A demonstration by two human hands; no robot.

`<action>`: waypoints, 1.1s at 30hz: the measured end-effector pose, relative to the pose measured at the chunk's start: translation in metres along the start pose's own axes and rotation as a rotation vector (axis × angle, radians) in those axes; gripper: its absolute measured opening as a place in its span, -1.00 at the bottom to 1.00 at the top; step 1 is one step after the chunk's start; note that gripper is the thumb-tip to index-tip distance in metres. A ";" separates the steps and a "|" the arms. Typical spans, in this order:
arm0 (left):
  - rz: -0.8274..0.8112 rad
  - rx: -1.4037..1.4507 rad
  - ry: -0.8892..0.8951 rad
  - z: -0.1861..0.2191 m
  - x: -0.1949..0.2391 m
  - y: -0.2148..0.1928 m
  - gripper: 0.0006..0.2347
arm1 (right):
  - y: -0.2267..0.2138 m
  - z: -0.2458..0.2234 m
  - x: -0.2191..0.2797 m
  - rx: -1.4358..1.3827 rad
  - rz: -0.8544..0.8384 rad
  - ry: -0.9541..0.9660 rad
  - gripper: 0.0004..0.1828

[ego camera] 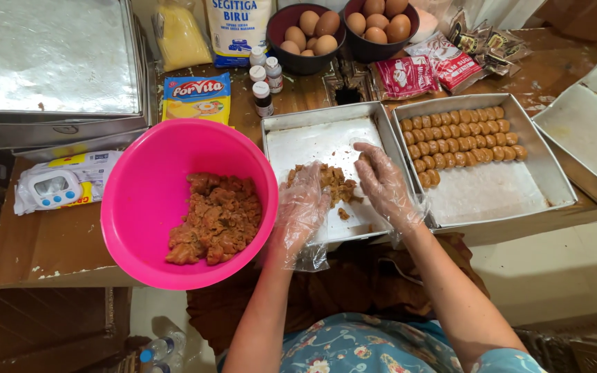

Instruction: Shaping dough into small balls and arranging them in a baking tray

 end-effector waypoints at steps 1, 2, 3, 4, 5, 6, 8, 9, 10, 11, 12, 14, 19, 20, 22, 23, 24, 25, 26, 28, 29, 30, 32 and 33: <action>-0.001 0.001 -0.001 0.000 -0.001 0.001 -0.41 | 0.000 -0.002 -0.001 0.001 -0.001 0.002 -0.61; -0.003 -0.021 -0.006 0.001 -0.003 0.003 -0.40 | -0.001 -0.003 -0.002 0.158 0.023 0.013 -0.64; -0.006 -0.043 -0.011 0.002 -0.005 0.004 -0.39 | -0.002 -0.004 -0.004 0.316 0.047 0.025 -0.66; -0.009 -0.040 -0.011 0.002 -0.006 0.003 -0.39 | 0.001 0.002 -0.005 0.318 0.047 0.029 -0.66; -0.005 -0.038 -0.010 0.003 -0.007 0.002 -0.39 | 0.002 0.006 -0.005 0.329 0.094 0.017 -0.71; -0.004 -0.036 -0.010 0.003 -0.006 0.001 -0.38 | 0.003 0.011 -0.005 0.341 0.139 0.008 -0.66; -0.005 -0.028 -0.014 0.006 -0.005 -0.002 -0.38 | -0.004 -0.003 -0.004 0.362 0.191 0.005 -0.66; -0.001 -0.025 -0.015 0.007 -0.003 -0.004 -0.38 | -0.009 -0.011 -0.003 0.380 0.246 -0.005 -0.65; -0.004 -0.020 -0.020 0.009 -0.002 -0.005 -0.38 | -0.010 -0.009 -0.005 0.383 0.241 -0.001 -0.65; 0.003 -0.017 -0.022 0.010 0.000 -0.008 -0.38 | -0.013 -0.009 -0.007 0.373 0.275 -0.028 -0.69; 0.013 -0.018 -0.022 0.012 0.001 -0.011 -0.38 | -0.015 -0.009 -0.010 0.360 0.313 -0.058 -0.71; 0.022 -0.016 -0.021 0.015 0.000 -0.016 -0.38 | -0.017 0.011 -0.014 0.305 0.312 -0.046 -0.70; 0.058 -0.009 -0.019 0.022 0.001 -0.025 -0.37 | -0.015 0.008 -0.014 0.358 0.327 -0.042 -0.57; 0.072 -0.010 -0.020 0.022 0.001 -0.027 -0.37 | -0.010 -0.002 -0.014 0.410 0.283 -0.078 -0.60; 0.089 -0.010 -0.023 0.016 -0.004 -0.017 -0.37 | -0.008 0.005 -0.022 0.460 0.235 -0.116 -0.62; 0.083 -0.004 -0.025 0.012 -0.008 -0.005 -0.37 | -0.009 0.022 -0.029 0.506 0.168 -0.164 -0.66; 0.073 0.002 -0.024 0.007 -0.011 0.008 -0.37 | -0.011 0.038 -0.034 0.551 0.104 -0.207 -0.69; 0.071 0.002 -0.024 0.003 -0.011 0.016 -0.37 | -0.005 0.040 -0.042 0.551 0.104 -0.205 -0.69; 0.072 -0.034 -0.001 0.001 -0.012 0.023 -0.36 | 0.002 0.042 -0.052 0.595 0.053 -0.219 -0.76; 0.074 -0.071 0.026 0.014 -0.009 -0.001 -0.36 | 0.016 0.036 -0.062 0.641 0.006 -0.233 -0.82; 0.091 -0.067 -0.003 0.029 -0.004 -0.032 -0.40 | 0.026 0.031 -0.064 0.713 -0.059 -0.187 -0.84; 0.108 -0.065 -0.033 0.043 0.002 -0.064 -0.45 | 0.037 0.027 -0.065 0.783 -0.125 -0.141 -0.85; 0.108 -0.029 0.003 0.029 -0.003 -0.056 -0.41 | 0.045 0.041 -0.074 0.835 -0.187 -0.087 -0.85; 0.107 0.008 0.037 0.022 -0.004 -0.050 -0.38 | 0.050 0.052 -0.075 0.887 -0.254 -0.032 -0.84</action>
Point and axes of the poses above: each hand's wrist, its own x-axis away from the middle knuckle, its own y-axis out of the palm, z = x × y, the point moved 3 cm from there along -x, towards the middle knuckle, and after that the axes turned 6 degrees about z, right-handed, at the moved point
